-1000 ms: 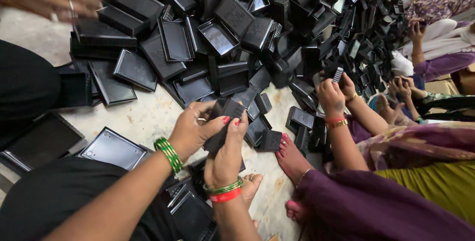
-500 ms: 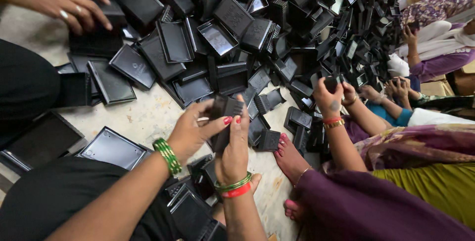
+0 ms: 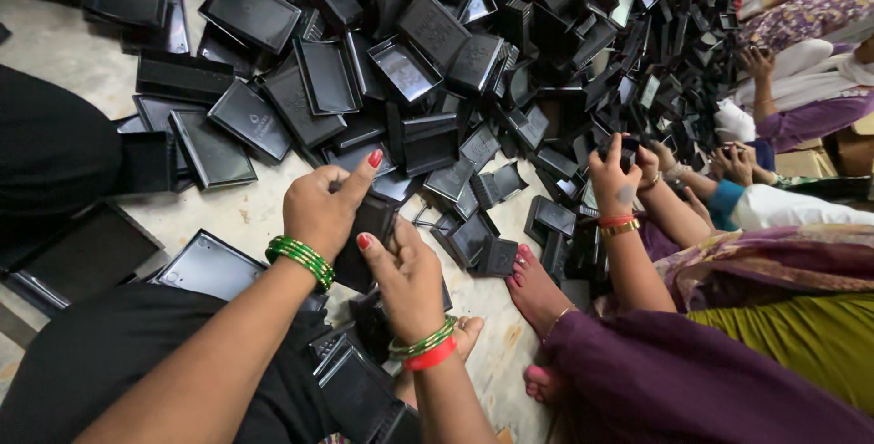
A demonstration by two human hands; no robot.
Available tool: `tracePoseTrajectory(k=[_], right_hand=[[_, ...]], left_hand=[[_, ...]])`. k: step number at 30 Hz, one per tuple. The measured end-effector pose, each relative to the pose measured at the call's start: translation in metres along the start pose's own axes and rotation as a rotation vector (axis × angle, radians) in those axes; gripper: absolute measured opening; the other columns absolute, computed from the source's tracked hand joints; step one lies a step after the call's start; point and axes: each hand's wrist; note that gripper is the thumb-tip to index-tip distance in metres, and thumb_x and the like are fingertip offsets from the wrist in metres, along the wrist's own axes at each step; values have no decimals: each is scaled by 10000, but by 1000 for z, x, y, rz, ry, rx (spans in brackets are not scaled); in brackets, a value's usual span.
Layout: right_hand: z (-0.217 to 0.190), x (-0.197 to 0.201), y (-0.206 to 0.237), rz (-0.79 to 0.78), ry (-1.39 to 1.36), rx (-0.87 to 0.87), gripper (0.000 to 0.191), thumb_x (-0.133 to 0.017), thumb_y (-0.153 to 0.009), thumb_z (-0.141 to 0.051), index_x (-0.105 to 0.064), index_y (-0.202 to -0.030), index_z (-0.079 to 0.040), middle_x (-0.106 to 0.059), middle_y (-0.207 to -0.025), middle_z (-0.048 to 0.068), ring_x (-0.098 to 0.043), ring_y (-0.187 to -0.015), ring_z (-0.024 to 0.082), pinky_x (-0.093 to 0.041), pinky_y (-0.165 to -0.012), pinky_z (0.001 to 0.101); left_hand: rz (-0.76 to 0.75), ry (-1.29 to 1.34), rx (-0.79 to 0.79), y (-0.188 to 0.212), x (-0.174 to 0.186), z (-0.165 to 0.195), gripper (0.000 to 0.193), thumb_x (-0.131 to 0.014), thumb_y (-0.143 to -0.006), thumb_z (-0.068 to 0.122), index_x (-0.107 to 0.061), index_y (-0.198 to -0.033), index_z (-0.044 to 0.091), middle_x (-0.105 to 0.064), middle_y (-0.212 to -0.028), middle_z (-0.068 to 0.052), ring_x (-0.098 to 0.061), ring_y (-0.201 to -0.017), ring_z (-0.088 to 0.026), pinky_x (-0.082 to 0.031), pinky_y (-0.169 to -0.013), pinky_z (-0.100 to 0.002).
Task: The person sits on the floor and repeatedly picks up small black rectangular cases from a large pile. They open each case, insert a smaller inner component, and close it before placing it back into the pile. The task is performed continuously by hand without tools.
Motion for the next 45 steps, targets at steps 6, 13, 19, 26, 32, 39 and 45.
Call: tracePoseTrajectory(k=[6, 13, 19, 26, 32, 39, 45], right_hand=[[3, 18, -5, 4, -25, 36, 421, -673, -963, -94, -553, -1346, 33, -689, -1226, 66, -652, -1118, 118, -518, -988, 278], [0, 28, -3, -25, -87, 113, 543, -663, -1009, -166, -484, -1495, -5, -638, -1314, 97, -595, -1206, 154, -460, -1072, 317], [-7, 39, -5, -100, -316, 73, 730, -699, -938, -169, -351, -1572, -69, -520, -1497, 80, -517, -1357, 166, -396, -1153, 331], [-4, 49, 4, -201, -315, 130, 691, -761, -917, -94, -451, -1518, 50, -510, -1541, 134, -514, -1403, 220, -415, -1176, 349], [-2, 60, 4, -94, -214, 172, 735, -810, -853, 1, -479, -1506, 61, -553, -1468, 148, -550, -1355, 241, -457, -1168, 397], [-1, 57, 3, -128, -254, 144, 794, -837, -822, 6, -461, -1520, 46, -549, -1487, 136, -539, -1388, 250, -452, -1186, 411], [-6, 58, 2, -180, -289, 139, 846, -850, -806, -1, -428, -1538, 44, -549, -1493, 129, -542, -1392, 234, -440, -1198, 412]], left_hand=[[-114, 149, -137, 17, -2, 10, 572, -804, -802, 545, -704, -985, 12, -745, -905, -121, -683, -819, -167, -554, -772, -346], [-403, 563, 32, 23, 7, 11, 802, -867, -730, 217, -497, -1390, -50, -734, -1184, -128, -711, -1060, -163, -578, -923, -312], [-660, 794, 70, 20, 23, 17, 810, -841, -716, 49, -476, -1430, -67, -655, -1331, -157, -661, -1178, -197, -548, -1002, -332], [-757, 562, 32, 19, 36, 24, 800, -875, -656, 47, -552, -1386, -10, -654, -1350, -102, -648, -1219, -180, -532, -1049, -350], [-651, 426, -68, 18, 38, 25, 810, -911, -590, 30, -595, -1335, 0, -688, -1280, -96, -673, -1179, -191, -529, -1059, -359], [-688, 401, -147, 15, 38, 23, 874, -939, -567, 58, -563, -1356, 26, -663, -1294, -76, -647, -1220, -172, -504, -1092, -362], [-708, 417, -191, 17, 38, 25, 873, -936, -560, 35, -548, -1342, 44, -656, -1272, -85, -637, -1232, -178, -507, -1096, -370]])
Point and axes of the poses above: each hand's wrist, its own y-axis away from the middle knuckle, its own x-axis out of the back of the hand, z = x × y
